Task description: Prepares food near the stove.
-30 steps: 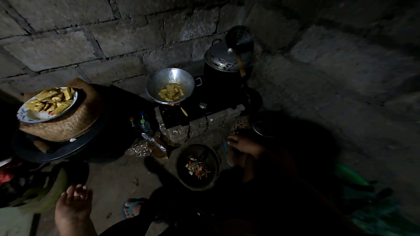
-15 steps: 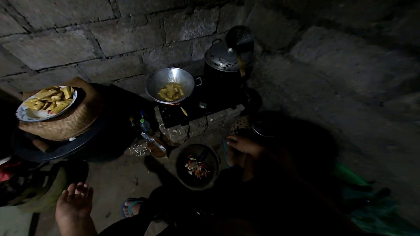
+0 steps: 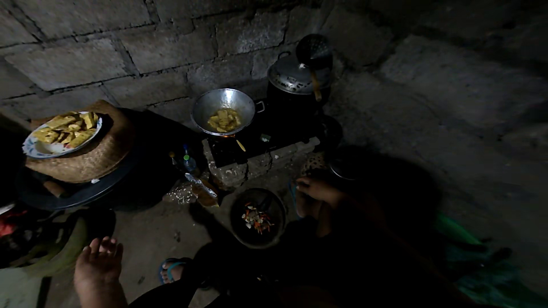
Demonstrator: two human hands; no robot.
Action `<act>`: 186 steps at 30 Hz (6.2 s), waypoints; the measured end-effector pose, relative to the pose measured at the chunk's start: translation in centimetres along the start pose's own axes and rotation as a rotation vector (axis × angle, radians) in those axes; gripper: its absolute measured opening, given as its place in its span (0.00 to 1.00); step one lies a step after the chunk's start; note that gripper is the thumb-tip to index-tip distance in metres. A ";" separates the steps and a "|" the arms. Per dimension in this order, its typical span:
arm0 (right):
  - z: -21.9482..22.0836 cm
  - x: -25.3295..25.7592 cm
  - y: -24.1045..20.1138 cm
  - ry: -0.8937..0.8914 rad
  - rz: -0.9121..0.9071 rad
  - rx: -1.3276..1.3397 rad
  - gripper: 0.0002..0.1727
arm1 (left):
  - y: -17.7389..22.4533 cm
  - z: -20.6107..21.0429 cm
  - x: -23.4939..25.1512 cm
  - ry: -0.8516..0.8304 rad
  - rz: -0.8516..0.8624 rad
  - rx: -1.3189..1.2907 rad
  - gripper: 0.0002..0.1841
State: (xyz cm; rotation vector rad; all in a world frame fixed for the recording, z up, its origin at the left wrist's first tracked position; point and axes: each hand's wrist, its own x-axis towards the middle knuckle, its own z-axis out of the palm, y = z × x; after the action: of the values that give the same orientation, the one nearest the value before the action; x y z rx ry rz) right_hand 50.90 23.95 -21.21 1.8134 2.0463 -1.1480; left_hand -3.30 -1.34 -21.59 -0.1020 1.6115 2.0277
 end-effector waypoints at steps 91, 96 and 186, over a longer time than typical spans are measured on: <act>0.1 -0.2 -0.1 0.004 0.023 0.006 0.30 | 0.1 0.6 -0.3 0.018 -0.020 0.013 0.16; 0.1 -0.2 0.0 0.003 0.019 0.018 0.29 | 0.0 0.4 -0.1 -0.004 -0.008 0.009 0.16; 0.2 0.0 0.4 0.008 0.004 -0.024 0.30 | 0.0 0.8 -0.4 0.011 -0.022 0.049 0.17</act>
State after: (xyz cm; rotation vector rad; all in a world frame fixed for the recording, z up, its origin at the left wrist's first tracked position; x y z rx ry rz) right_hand 51.19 23.82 -21.56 1.8124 2.0514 -1.1120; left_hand -2.75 -0.73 -21.22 -0.1125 1.6584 1.9737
